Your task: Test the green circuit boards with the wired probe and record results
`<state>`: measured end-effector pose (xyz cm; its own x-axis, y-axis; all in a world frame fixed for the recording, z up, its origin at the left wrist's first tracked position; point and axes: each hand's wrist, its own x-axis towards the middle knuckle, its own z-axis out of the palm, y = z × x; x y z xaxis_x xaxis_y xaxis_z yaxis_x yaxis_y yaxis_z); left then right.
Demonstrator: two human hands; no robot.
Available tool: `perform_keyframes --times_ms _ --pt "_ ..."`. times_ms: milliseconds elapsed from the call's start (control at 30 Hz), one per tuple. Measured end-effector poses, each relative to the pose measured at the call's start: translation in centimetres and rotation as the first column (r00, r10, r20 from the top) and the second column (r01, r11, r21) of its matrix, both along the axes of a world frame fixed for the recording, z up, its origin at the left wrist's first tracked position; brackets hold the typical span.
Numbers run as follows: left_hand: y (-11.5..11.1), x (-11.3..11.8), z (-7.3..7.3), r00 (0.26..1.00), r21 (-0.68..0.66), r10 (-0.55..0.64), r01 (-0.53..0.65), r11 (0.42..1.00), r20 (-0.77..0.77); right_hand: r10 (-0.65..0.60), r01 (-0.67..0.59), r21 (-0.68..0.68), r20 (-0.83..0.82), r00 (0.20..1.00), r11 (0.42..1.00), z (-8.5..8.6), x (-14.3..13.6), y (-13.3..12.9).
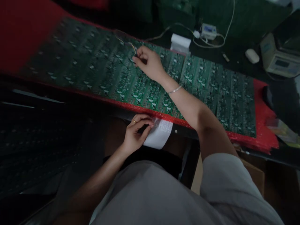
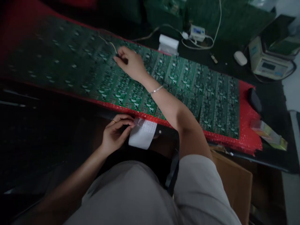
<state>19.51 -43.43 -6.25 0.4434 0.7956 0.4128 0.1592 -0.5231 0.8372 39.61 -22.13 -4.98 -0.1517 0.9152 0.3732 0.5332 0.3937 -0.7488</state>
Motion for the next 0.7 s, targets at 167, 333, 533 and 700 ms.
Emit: perform_keyframes --times_ms 167,333,533,700 --pt "4.5 -2.9 2.8 0.984 -0.035 0.174 -0.172 0.984 0.042 -0.058 0.061 0.017 -0.142 0.988 0.998 0.8 -0.5 -0.2" --pt "10.2 -6.2 4.0 0.932 -0.032 0.348 -0.346 0.938 0.102 -0.064 0.063 -0.011 -0.156 0.986 0.998 2.7 -2.4 1.3" --pt "14.6 -8.0 3.5 0.899 -0.02 0.413 -0.415 0.91 0.145 -0.051 0.049 -0.039 -0.075 0.996 0.998 3.1 -5.7 1.9" --pt "15.3 -8.7 2.4 0.89 -0.038 0.432 -0.431 0.901 0.145 -0.034 0.034 -0.006 -0.037 0.999 0.999 1.9 -6.2 1.8"
